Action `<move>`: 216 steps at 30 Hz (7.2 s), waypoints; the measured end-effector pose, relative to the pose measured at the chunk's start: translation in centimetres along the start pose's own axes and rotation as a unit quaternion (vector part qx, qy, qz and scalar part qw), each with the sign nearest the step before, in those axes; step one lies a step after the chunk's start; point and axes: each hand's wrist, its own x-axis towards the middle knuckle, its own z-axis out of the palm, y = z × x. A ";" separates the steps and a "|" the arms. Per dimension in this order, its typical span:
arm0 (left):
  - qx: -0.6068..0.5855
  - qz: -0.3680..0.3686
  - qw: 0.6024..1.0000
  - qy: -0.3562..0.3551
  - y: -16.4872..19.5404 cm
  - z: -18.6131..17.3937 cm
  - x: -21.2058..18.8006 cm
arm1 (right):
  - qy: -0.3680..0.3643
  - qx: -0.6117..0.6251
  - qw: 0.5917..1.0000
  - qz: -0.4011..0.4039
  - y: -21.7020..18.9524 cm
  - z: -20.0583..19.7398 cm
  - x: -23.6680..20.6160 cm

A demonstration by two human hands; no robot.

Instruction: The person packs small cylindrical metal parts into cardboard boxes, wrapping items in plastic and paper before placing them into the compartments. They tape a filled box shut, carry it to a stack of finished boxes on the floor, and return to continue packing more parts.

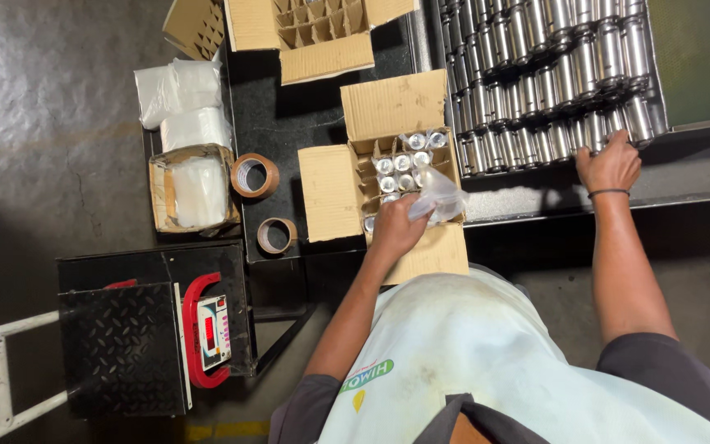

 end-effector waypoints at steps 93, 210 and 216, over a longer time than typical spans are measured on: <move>-0.001 -0.028 1.000 0.006 0.2 1.3 1.0 | -0.320 0.671 0.656 0.132 -1.8 0.0 -6.6; 0.213 -0.519 0.825 0.066 -44.6 -31.2 4.7 | -0.086 0.174 0.941 -0.278 -31.0 10.0 -18.0; 0.205 -0.489 0.843 0.092 -43.1 -30.3 4.1 | -0.046 0.170 0.939 -0.297 -31.0 9.5 -17.7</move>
